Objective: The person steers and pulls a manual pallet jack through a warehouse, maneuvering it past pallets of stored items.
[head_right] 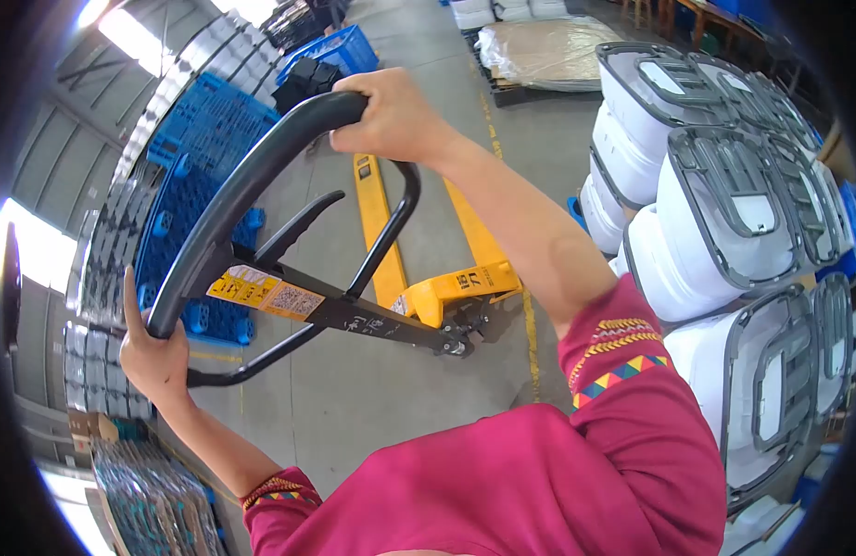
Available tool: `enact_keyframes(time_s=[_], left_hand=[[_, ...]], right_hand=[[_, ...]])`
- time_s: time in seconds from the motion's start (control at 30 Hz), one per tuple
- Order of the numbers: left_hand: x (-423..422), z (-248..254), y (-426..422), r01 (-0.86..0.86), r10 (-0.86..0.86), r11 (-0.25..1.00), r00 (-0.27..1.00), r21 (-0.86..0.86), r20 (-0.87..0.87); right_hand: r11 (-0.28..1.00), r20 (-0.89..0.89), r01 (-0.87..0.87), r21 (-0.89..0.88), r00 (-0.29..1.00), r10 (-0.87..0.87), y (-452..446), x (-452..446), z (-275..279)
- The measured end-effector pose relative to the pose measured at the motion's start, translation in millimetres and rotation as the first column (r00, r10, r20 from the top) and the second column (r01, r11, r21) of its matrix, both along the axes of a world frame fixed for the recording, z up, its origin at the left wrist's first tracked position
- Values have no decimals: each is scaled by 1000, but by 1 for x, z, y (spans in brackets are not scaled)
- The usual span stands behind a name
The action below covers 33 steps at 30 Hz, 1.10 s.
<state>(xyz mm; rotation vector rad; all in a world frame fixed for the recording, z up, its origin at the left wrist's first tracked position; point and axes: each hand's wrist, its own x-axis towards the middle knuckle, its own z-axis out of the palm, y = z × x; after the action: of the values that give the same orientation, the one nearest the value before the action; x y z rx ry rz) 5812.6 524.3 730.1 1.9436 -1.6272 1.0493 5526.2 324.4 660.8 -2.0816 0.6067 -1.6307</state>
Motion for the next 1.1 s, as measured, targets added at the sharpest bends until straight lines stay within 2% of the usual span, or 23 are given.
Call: enact_keyframes(time_s=[0.07,0.1,0.17,0.2,0.27,0.37,0.53,0.63,0.67,0.7,0.77,0.9,0.97,1.0,1.03,1.1], left_hand=[[1,-4,-13,-90,91,996,995,-15,30],[0,-5,-20,-45,45,999,998,-18,32],[-2,-4,-34,-227,227,974,972,-11,66],[0,-6,-43,-185,186,983,980,-14,68],[11,-7,-57,-269,273,962,954,-49,123],[38,-9,-79,-266,269,963,958,-40,105],[78,-14,-110,-224,225,974,972,-20,74],[119,-21,-132,-165,170,985,979,-52,110],[117,-19,-136,-239,240,971,967,-18,83],[106,-11,-141,-396,406,906,913,151,-37],[135,-16,-150,-141,141,990,990,-1,19],[167,-20,-165,-294,299,954,950,65,-87],[181,-22,-172,-295,297,952,955,86,-10],[187,-22,-175,-214,221,971,974,102,-58],[178,-21,-184,-228,233,970,971,84,-58],[160,-24,-188,-225,237,970,957,91,-164]], right_hand=[[1000,34,-1,-26,999,2,-35,13,-5],[998,62,-25,-51,998,28,-50,20,-8],[986,129,-163,42,979,156,-76,33,-8],[992,131,-120,40,985,114,-88,39,-9],[988,124,-140,66,983,132,-107,55,-10],[996,95,-88,-17,992,89,-129,76,-11],[996,117,-60,68,992,52,-152,107,-13],[1000,167,-21,6,986,19,-168,129,-19],[999,185,-34,11,982,32,-172,135,-20],[999,204,-49,18,978,44,-175,140,-20],[999,125,-46,26,991,42,-179,142,-16],[988,124,-143,51,983,135,-194,153,-21],[985,99,-168,46,982,163,-203,160,-22],[985,83,-169,20,982,167,-207,160,-22],[984,62,-175,-11,982,176,-211,159,-22],[966,87,-249,-61,963,254,-222,159,-24]])
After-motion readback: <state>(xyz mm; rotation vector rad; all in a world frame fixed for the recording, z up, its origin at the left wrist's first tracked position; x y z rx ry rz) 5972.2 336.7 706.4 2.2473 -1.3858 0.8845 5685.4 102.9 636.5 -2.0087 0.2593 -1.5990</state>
